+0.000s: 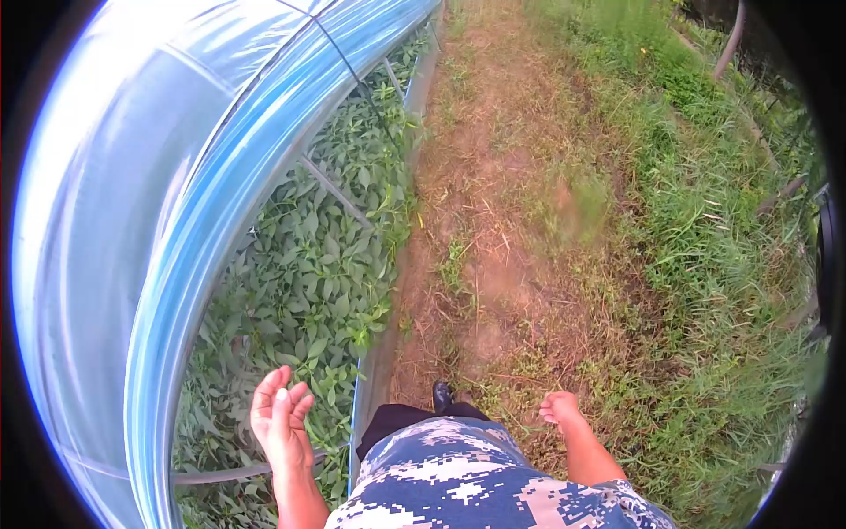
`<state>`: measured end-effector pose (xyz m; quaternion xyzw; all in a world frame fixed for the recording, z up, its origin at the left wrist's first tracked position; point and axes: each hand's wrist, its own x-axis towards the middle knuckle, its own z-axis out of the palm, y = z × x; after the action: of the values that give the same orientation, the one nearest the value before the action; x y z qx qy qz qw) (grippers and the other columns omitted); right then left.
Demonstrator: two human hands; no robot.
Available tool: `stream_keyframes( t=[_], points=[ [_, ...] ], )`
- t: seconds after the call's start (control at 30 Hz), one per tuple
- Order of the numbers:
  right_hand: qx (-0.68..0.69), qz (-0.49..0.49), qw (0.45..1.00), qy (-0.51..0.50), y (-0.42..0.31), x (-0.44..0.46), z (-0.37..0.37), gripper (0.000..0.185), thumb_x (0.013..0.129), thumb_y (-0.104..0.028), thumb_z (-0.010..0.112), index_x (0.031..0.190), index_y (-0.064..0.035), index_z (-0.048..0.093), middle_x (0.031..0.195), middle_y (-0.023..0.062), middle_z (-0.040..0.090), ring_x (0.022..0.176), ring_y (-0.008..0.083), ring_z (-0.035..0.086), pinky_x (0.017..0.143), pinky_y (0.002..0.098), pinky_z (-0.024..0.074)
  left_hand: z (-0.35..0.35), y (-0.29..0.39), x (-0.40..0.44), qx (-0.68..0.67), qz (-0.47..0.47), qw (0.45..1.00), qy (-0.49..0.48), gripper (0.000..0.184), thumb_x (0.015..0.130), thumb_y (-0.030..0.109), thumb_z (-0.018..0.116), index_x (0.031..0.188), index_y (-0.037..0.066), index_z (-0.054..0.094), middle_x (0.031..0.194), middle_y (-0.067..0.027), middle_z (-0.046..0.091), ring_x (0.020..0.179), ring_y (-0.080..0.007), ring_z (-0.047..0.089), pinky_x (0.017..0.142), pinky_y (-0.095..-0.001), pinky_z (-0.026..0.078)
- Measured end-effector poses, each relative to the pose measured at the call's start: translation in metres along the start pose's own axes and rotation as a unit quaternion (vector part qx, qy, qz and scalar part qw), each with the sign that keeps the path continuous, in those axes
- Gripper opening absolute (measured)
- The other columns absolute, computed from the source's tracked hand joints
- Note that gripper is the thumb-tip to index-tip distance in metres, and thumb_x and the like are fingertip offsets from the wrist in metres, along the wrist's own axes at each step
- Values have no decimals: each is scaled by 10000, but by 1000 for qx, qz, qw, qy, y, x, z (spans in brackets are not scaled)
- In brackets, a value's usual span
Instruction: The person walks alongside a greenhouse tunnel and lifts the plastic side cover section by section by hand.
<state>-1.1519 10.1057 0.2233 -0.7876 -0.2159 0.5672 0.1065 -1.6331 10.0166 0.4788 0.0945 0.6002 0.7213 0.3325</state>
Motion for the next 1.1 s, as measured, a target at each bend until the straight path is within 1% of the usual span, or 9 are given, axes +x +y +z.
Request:
stream_keyframes(
  t=[0.27,0.37,0.43,0.5,0.57,0.6,0.67,0.83,1.1],
  points=[
    [-151,-49,986,-40,-100,40,30,164,908,-104,525,989,-36,651,829,75,673,667,159,649,559,293,509,62,-30,109,39,-68,997,7,307,885,79,617,1176,14,543,1184,-112,585,858,-154,631,708,-271,556],
    [-264,-80,961,-28,-142,74,36,164,879,-159,563,918,-40,670,821,87,683,652,175,645,588,296,508,95,-43,174,27,-80,996,-6,285,891,90,617,1159,21,551,1166,-102,593,838,-147,628,707,-281,544],
    [-405,-123,906,28,-183,79,37,207,843,-234,581,829,-55,682,809,108,690,640,199,643,627,325,517,118,-53,222,11,-84,996,-16,258,902,101,612,1144,28,557,1147,-95,607,822,-143,637,688,-275,549],
    [-427,-130,894,41,-201,88,39,241,829,-287,576,811,-83,703,809,119,695,671,257,655,684,354,531,148,-51,262,-9,-87,996,-21,233,913,112,607,1129,36,564,1129,-89,621,807,-139,647,669,-270,555],
    [-530,-120,833,100,-215,85,50,280,781,-258,554,914,-56,695,970,175,685,911,340,657,783,421,514,177,-45,297,2,-95,994,-53,215,914,112,608,1113,40,573,1121,-93,622,793,-135,644,664,-268,550],
    [-531,-108,835,98,-225,71,57,280,781,-258,554,914,-56,695,970,175,685,911,340,657,783,421,514,192,-41,313,24,-100,993,-61,206,912,110,610,1102,36,577,1103,-96,627,784,-131,640,665,-262,548],
    [-661,-36,745,-87,-251,46,74,368,803,-289,545,1070,-66,665,1117,206,639,1054,355,614,841,442,508,214,-40,343,37,-106,991,-73,202,912,109,609,1098,34,578,1097,-98,629,783,-130,639,667,-261,548],
    [-573,54,813,-90,-237,49,68,362,803,-283,546,1064,-65,667,1112,206,641,1049,357,615,840,441,508,277,-48,407,67,-114,987,-88,183,914,96,605,1085,33,585,1085,-94,636,784,-124,639,677,-259,551],
    [-511,67,851,-99,-353,131,62,349,803,-272,547,1052,-61,670,1101,206,645,1040,360,618,840,440,509,413,-72,475,116,-122,978,-127,211,910,123,612,1097,29,583,1079,-96,634,785,-124,641,681,-261,550]
  ],
)
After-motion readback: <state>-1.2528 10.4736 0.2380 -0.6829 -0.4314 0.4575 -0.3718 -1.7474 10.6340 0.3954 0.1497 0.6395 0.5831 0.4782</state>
